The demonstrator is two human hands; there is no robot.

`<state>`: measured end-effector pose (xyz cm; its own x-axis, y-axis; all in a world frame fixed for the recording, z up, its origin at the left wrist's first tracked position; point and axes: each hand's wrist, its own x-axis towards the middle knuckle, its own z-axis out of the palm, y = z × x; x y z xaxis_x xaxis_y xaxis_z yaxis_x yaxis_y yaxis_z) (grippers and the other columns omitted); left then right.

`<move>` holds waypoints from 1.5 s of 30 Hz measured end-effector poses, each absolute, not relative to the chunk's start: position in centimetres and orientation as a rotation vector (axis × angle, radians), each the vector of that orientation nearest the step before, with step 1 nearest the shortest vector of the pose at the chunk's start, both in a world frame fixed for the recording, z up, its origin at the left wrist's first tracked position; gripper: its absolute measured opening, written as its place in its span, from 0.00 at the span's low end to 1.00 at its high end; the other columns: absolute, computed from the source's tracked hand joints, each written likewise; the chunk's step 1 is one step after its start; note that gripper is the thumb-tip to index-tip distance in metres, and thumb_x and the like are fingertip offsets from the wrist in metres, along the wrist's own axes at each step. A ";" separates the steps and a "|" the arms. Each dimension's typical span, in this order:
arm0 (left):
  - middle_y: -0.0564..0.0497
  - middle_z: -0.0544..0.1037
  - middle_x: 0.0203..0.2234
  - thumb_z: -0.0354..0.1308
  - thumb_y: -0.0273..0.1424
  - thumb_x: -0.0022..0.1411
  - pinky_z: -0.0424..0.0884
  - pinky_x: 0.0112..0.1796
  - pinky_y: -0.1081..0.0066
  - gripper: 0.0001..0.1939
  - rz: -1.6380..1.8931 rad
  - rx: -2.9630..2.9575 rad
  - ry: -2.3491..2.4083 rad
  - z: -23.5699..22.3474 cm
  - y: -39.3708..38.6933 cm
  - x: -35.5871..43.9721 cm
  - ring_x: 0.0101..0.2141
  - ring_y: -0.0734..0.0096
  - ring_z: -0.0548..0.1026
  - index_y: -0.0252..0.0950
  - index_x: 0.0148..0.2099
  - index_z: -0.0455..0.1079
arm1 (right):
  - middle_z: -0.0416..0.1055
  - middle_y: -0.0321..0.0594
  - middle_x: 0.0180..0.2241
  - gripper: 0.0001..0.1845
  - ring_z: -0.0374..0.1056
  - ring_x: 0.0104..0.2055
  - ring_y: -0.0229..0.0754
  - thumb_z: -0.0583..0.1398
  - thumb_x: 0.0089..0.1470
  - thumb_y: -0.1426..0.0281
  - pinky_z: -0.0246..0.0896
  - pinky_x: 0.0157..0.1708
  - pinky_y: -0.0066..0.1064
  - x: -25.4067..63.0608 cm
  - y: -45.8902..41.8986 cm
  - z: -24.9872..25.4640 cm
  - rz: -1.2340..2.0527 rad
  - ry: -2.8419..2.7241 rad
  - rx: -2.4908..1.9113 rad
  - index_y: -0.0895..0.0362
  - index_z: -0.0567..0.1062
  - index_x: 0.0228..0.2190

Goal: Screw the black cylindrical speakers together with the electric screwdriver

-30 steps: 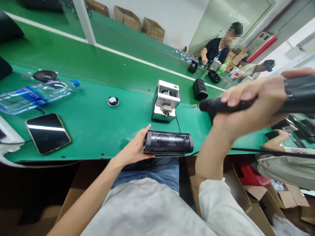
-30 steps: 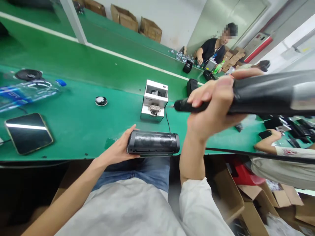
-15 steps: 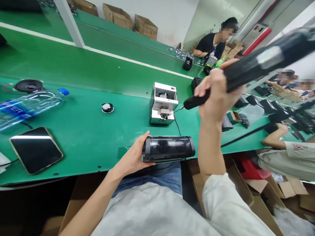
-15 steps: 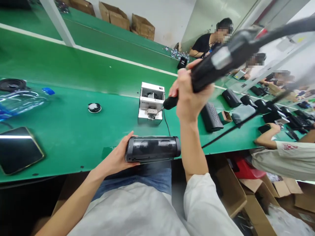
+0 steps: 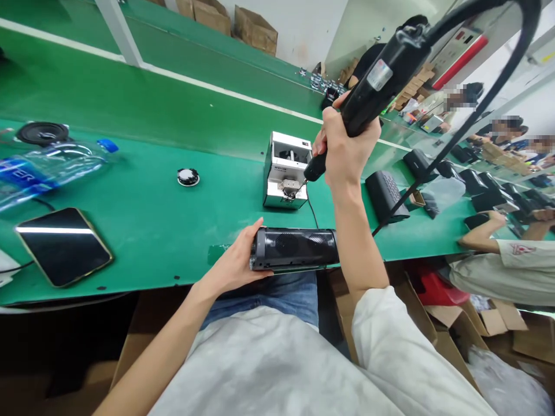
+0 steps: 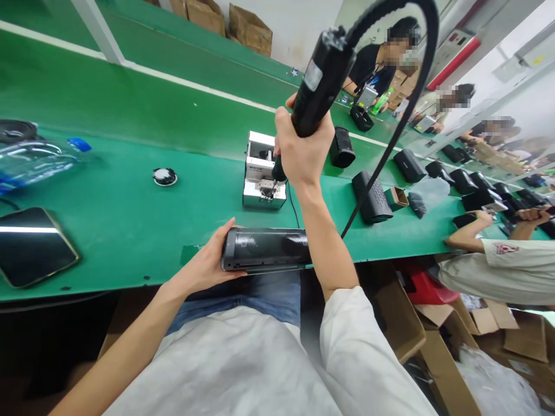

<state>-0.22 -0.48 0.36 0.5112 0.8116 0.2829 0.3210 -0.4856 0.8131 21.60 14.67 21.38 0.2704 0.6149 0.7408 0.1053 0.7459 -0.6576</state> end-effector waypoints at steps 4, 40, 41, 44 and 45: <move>0.33 0.65 0.75 0.81 0.36 0.60 0.70 0.70 0.36 0.72 0.902 2.051 0.915 0.2 -0.3 -0.2 0.73 0.34 0.69 0.51 0.87 0.31 | 0.56 0.23 0.21 0.15 0.51 0.17 0.36 0.67 0.56 0.55 0.55 0.17 0.35 22.3 10.7 23.1 0.429 -1.275 -0.773 0.44 0.68 0.37; 0.34 0.63 0.76 0.81 0.36 0.61 0.70 0.70 0.34 0.69 0.864 2.008 0.930 0.1 -0.5 -0.3 0.73 0.34 0.68 0.54 0.86 0.34 | 0.56 0.24 0.19 0.17 0.54 0.15 0.36 0.72 0.62 0.56 0.57 0.16 0.34 22.4 12.8 23.0 0.324 -1.290 -0.598 0.45 0.70 0.34; 0.34 0.63 0.76 0.81 0.35 0.61 0.70 0.70 0.34 0.69 0.861 2.004 0.929 0.1 -0.5 -0.3 0.74 0.34 0.68 0.54 0.86 0.34 | 0.56 0.25 0.19 0.19 0.57 0.16 0.37 0.71 0.64 0.51 0.59 0.17 0.35 22.0 13.5 22.2 0.305 -1.308 -0.633 0.45 0.69 0.35; 0.35 0.63 0.76 0.80 0.34 0.61 0.70 0.71 0.35 0.69 0.860 1.996 0.933 0.3 -0.6 -0.3 0.74 0.35 0.68 0.54 0.86 0.34 | 0.61 0.29 0.24 0.25 0.66 0.21 0.40 0.65 0.67 0.40 0.68 0.23 0.38 21.8 15.3 20.7 0.290 -1.379 -0.762 0.46 0.68 0.41; 0.35 0.64 0.76 0.80 0.34 0.62 0.70 0.70 0.36 0.69 0.861 1.995 0.933 0.4 -0.6 -0.2 0.73 0.36 0.68 0.54 0.86 0.33 | 0.62 0.30 0.26 0.25 0.67 0.23 0.41 0.62 0.69 0.39 0.69 0.25 0.38 21.8 15.7 20.6 0.284 -1.401 -0.807 0.46 0.67 0.43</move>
<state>-0.25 -0.61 0.39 0.5064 0.8254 0.2496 0.3148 -0.4464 0.8376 21.81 15.66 20.59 0.1878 0.6216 0.7604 0.2767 0.7094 -0.6482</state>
